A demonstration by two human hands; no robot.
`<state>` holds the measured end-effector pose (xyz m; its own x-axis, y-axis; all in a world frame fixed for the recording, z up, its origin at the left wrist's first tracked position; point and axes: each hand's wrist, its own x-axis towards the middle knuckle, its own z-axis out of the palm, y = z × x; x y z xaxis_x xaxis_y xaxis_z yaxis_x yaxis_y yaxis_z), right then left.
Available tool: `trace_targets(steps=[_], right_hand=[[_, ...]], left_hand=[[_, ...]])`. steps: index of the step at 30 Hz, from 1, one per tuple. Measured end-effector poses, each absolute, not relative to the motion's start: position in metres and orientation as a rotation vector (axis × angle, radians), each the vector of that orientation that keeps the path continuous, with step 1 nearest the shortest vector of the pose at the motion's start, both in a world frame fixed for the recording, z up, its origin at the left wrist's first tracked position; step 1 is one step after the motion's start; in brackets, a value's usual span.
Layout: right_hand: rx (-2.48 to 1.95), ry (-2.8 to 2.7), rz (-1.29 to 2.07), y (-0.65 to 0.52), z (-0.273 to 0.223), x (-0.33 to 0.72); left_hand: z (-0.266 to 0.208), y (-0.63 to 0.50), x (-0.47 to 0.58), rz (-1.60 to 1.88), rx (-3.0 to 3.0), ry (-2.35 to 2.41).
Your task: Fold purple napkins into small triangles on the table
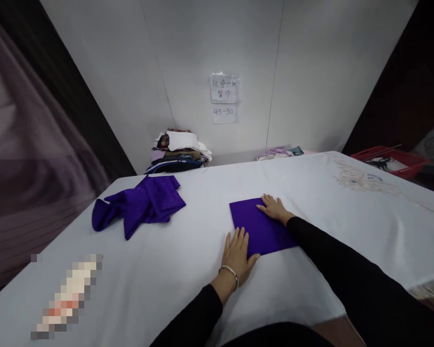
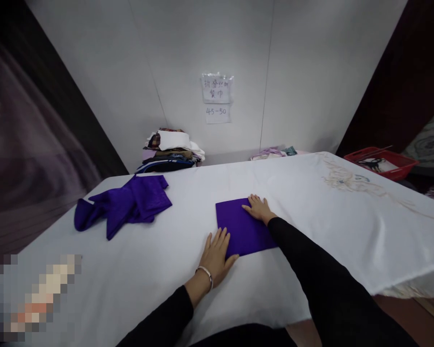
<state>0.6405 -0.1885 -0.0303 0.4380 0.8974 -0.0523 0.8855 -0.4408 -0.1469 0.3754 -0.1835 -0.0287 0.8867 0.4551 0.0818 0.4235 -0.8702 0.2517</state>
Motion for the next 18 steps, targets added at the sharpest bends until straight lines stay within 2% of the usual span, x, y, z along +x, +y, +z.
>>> trace_targets(steps=[5, 9, 18], right_hand=[[-2.28, -1.93, 0.078, -0.19, -0.023, 0.579], [-2.003, -2.174, 0.118, -0.186, -0.026, 0.538], [-2.092, -2.145, 0.253, -0.151, -0.029, 0.551]], left_hand=[[-0.037, -0.204, 0.358, 0.091, 2.8, 0.613], [-0.04, -0.205, 0.359, 0.036, 2.767, 0.638], [-0.042, -0.206, 0.356, 0.08, 2.77, 0.608]])
